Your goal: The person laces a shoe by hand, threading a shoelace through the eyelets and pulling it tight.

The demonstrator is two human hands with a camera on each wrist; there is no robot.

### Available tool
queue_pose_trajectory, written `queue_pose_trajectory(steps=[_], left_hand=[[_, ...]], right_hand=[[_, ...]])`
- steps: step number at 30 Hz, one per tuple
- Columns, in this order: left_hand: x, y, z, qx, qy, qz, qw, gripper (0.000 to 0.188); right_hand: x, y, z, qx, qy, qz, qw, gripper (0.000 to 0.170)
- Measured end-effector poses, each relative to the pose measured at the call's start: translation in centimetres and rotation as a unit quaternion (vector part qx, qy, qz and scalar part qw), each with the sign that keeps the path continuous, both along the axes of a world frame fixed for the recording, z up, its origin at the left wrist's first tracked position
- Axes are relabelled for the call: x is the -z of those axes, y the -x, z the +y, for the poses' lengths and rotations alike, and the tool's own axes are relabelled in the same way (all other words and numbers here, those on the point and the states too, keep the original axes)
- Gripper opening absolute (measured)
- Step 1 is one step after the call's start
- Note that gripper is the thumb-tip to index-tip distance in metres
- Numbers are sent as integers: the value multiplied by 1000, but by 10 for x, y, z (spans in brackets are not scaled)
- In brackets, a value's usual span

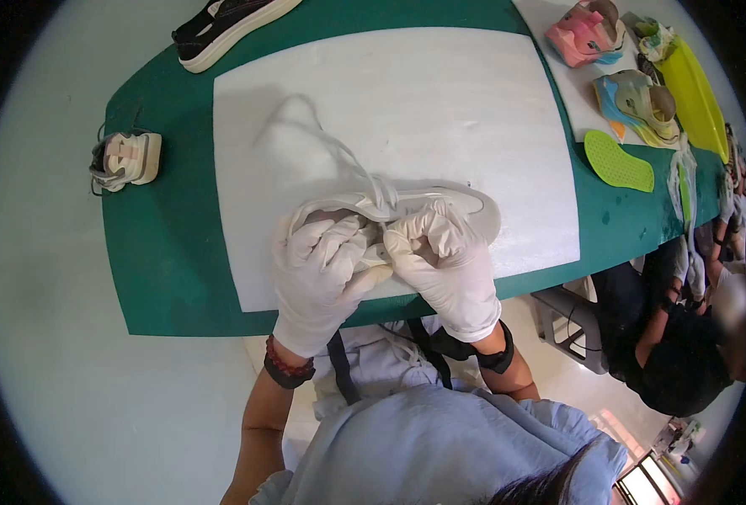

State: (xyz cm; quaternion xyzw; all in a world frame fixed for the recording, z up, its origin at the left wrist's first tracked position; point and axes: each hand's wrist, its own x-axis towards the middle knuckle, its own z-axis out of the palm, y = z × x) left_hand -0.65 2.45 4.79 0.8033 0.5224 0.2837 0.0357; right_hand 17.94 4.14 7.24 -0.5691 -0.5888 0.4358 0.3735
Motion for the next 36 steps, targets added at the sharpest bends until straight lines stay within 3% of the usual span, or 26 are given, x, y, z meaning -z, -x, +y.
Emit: queue_pose_trajectory(steps=[8,14,19,22,29,36], left_hand=[[-2,-1,-1,-6,18,13,1000,38],[-1,-2,0,-1,13,8,1000,39],[-4,-2,0,2,3,28,1000,39],[-4,-6,1,-8,-20,22,1000,25],[-8,-8,1,-10,-21,35,999,27],[-5,-9,-2,-44,22,4,999,29]], right_hand=[[-1,-6,-10,-8,-115,-33,993,17],[8,-17,-21,-49,-95,20,994,23],[7,-19,-20,-67,-147,18,987,21],[10,-24,-21,-89,-178,1,980,19],[13,-33,-23,-121,-171,35,977,18],[-7,-23,-19,-130,-124,-123,976,24]])
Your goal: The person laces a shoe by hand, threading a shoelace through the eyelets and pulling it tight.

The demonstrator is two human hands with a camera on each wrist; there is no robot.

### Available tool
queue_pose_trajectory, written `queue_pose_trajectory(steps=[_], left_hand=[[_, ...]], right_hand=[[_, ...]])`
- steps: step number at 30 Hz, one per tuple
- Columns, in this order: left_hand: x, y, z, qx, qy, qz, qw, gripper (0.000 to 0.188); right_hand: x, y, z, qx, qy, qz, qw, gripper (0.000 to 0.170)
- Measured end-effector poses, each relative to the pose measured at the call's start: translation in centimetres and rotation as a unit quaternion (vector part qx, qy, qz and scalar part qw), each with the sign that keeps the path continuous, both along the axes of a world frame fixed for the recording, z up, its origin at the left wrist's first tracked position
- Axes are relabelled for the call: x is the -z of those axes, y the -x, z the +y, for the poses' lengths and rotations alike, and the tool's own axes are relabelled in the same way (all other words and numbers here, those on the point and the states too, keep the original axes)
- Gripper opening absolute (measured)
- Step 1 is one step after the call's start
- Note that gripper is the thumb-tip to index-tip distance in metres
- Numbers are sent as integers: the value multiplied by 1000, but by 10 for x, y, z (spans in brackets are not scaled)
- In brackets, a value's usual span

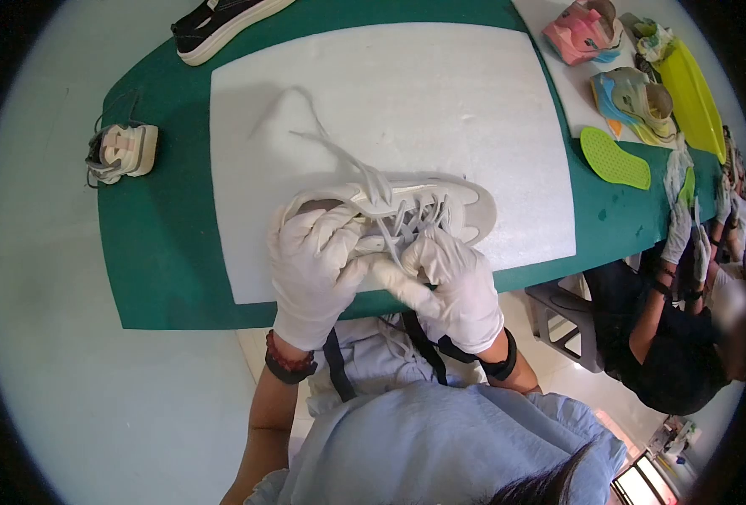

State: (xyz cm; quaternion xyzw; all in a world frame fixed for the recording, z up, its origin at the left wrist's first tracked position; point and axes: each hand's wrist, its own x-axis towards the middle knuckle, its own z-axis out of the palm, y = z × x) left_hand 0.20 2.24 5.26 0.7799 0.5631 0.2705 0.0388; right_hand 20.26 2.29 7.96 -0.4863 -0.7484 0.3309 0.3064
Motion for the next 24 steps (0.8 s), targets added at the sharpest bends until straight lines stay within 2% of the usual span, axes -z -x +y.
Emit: queue_pose_trajectory(steps=[2,5,8,11,12,13,14,17,20,21,24], left_hand=[[0,1,1,2,0,0,1000,28],[1,1,0,3,-8,1,1000,27],[0,1,1,8,-5,1,1000,27],[-1,0,1,12,-5,-1,1000,28],[-1,0,1,10,-5,-1,1000,29],[-1,-1,1,9,-4,0,1000,30],[0,0,0,7,-4,6,1000,32],[1,3,0,10,-3,15,1000,35],[-4,0,1,20,-7,2,1000,39],[-4,-1,1,17,-13,1,1000,39],[-3,-1,2,16,-10,-1,1000,38]], right_hand=[[-2,1,4,-16,-12,-17,1000,26],[-11,7,0,-4,48,8,999,23],[-10,9,-10,48,12,12,999,17],[11,14,-10,119,-88,140,979,16],[7,16,-11,128,26,222,966,18],[-1,19,-13,135,140,301,934,19],[-6,21,-16,139,251,374,882,21],[-12,24,-20,117,367,475,791,29],[-12,24,-10,113,341,414,836,32],[-16,16,-6,112,361,388,840,28],[-19,15,0,124,355,228,898,19]])
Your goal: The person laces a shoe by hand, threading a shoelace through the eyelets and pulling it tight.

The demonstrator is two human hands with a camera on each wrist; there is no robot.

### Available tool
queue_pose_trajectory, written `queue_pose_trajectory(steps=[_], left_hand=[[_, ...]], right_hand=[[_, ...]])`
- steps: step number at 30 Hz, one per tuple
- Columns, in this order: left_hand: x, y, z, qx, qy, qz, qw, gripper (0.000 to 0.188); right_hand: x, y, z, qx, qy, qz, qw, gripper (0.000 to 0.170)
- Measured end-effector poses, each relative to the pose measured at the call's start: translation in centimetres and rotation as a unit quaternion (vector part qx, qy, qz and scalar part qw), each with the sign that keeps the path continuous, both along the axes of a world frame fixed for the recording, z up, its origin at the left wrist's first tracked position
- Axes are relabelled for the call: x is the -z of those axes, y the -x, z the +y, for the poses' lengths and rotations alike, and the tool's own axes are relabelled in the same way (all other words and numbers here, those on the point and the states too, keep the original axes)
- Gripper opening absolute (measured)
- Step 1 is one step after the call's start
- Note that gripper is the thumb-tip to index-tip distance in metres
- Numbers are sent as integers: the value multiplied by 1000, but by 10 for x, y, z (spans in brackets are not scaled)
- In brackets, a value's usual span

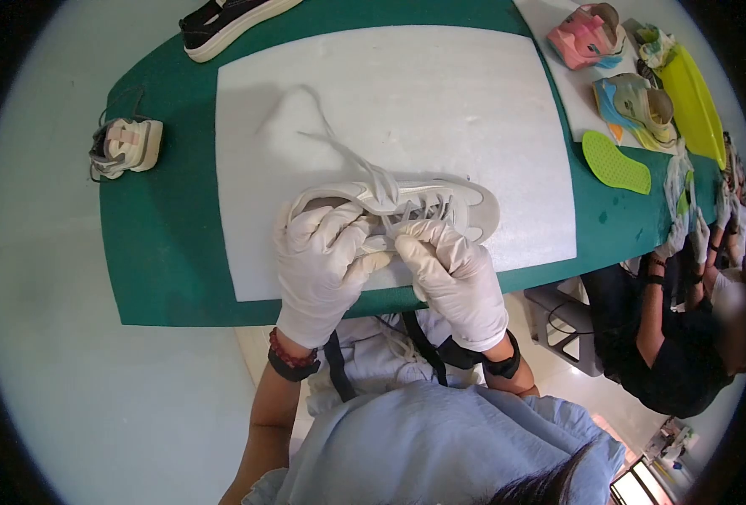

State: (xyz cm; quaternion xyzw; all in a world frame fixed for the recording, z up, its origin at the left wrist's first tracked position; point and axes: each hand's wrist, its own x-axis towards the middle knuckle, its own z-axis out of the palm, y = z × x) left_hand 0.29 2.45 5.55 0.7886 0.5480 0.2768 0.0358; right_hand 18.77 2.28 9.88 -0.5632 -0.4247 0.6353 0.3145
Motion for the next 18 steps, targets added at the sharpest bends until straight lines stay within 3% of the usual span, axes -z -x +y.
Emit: queue_pose_trajectory(steps=[3,6,9,18], left_hand=[[1,1,0,-6,15,14,1000,34],[1,0,-2,-13,14,20,1000,31],[2,-2,-2,-17,14,17,1000,30],[2,-1,-2,-16,23,14,1000,29]], right_hand=[[1,-2,-6,27,31,76,996,11],[15,-4,-19,68,-61,114,989,5],[33,-8,-23,65,-184,73,978,3],[18,-25,-23,-52,-188,39,980,12]])
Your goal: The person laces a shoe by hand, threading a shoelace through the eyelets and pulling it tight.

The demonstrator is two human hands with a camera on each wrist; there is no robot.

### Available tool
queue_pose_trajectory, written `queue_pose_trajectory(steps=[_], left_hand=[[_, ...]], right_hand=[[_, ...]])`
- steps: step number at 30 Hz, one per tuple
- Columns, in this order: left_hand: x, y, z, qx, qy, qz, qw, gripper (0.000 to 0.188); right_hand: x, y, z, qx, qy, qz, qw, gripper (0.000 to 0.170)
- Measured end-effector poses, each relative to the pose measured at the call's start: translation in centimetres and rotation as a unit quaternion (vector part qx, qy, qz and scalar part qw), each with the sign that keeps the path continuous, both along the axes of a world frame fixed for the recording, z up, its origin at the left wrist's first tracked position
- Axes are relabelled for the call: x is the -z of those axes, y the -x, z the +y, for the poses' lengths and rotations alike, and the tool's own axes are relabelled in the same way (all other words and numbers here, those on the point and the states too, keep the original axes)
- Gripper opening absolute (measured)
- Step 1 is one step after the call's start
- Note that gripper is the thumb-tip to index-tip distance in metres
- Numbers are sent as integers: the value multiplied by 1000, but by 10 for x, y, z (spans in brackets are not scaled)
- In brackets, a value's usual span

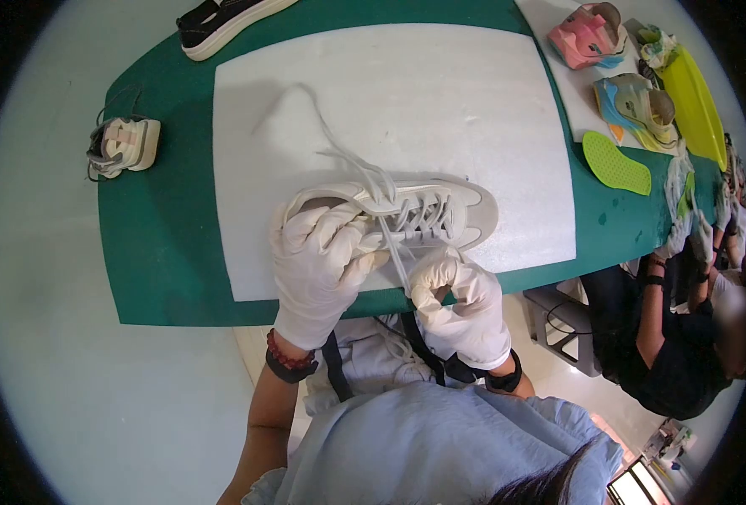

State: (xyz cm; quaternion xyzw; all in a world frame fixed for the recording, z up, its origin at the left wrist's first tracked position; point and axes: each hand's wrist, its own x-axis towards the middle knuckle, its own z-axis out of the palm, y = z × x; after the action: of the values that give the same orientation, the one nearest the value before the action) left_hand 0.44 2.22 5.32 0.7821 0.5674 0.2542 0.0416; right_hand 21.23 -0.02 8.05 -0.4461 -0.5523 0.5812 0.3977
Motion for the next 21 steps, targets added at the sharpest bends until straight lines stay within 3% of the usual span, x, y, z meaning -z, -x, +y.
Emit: queue_pose_trajectory(steps=[6,9,15,18,19,21], left_hand=[[0,0,0,-8,5,-3,1000,29],[2,0,-1,-9,-2,-4,1000,30],[5,2,0,-5,-3,7,1000,31],[1,1,-1,-6,8,-2,1000,32],[-1,0,-1,-7,16,-6,1000,32],[0,0,-1,-6,9,-1,1000,34]], right_hand=[[-4,-5,1,-64,-87,-34,994,12],[-10,-9,3,-127,-87,-115,981,9],[-7,-8,5,-153,-101,-147,972,6],[-4,5,-11,-18,-14,-233,972,18],[1,6,-12,3,-58,-200,978,29],[0,8,-12,5,-12,-140,990,28]])
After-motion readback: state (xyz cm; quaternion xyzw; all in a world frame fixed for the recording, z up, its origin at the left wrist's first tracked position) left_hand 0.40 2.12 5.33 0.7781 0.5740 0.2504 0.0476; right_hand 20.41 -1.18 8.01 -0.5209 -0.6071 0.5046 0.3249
